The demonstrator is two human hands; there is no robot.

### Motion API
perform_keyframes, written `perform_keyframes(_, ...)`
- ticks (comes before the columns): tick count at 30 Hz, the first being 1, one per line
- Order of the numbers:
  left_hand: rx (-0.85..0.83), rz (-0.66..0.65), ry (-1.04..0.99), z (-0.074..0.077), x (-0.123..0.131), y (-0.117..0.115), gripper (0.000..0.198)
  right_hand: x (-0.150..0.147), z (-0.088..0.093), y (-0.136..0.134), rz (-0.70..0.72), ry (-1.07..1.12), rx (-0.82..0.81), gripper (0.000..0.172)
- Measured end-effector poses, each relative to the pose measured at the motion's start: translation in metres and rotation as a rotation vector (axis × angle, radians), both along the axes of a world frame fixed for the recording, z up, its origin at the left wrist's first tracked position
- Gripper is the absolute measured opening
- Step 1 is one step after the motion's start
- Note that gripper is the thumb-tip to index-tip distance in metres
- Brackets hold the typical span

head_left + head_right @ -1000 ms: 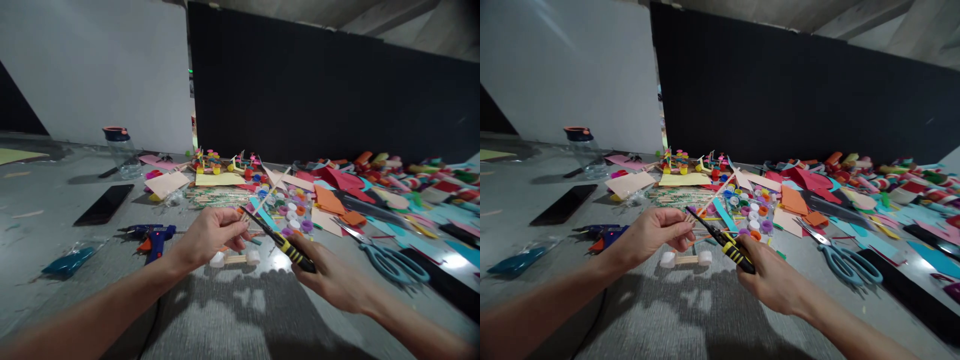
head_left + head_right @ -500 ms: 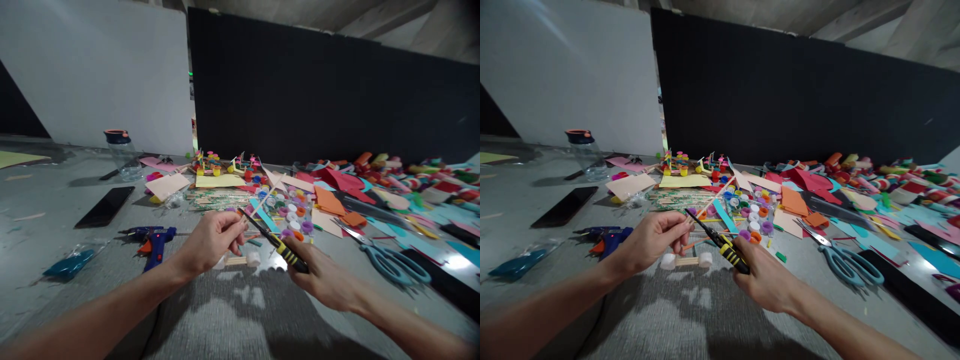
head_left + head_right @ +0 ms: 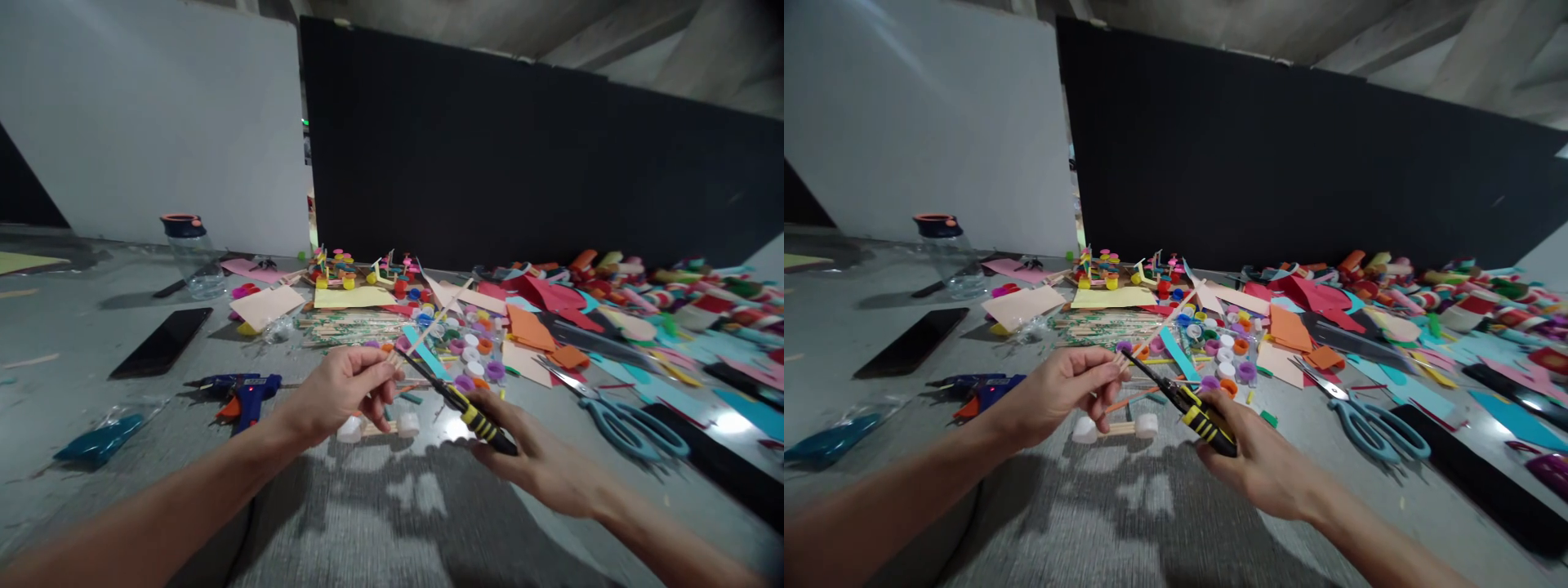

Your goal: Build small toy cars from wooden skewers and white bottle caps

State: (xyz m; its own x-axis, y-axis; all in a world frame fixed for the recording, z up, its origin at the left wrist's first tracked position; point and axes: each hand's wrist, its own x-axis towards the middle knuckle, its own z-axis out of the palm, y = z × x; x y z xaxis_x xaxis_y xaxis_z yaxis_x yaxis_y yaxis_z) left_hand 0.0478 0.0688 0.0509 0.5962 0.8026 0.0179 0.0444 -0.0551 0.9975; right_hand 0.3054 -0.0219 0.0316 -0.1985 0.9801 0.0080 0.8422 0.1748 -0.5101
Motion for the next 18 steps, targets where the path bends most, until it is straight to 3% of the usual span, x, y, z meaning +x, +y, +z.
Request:
perform_keyframes(5, -0.061, -0.041, -0.046, -0.002, 0.001, -0.004, 0.033, 0.002, 0.003, -0.003, -0.006, 0.022, -0.037, 0.055)
perform_keyframes(10, -0.005, -0.003, -0.086, 0.007, -0.001, -0.006, 0.028, 0.014, 0.001, -0.008, -0.098, -0.032, -0.079, 0.072)
perform_keyframes(16, 0.199, 0.051, -0.057, 0.020, -0.008, -0.011, 0.029, 0.056, -0.016, -0.021, -0.056, -0.217, 0.028, 0.049)
perform_keyframes(18, 0.237, 0.057, -0.033, 0.020, -0.008, -0.012, 0.030, 0.073, -0.025, -0.025, -0.038, -0.287, 0.035, 0.049)
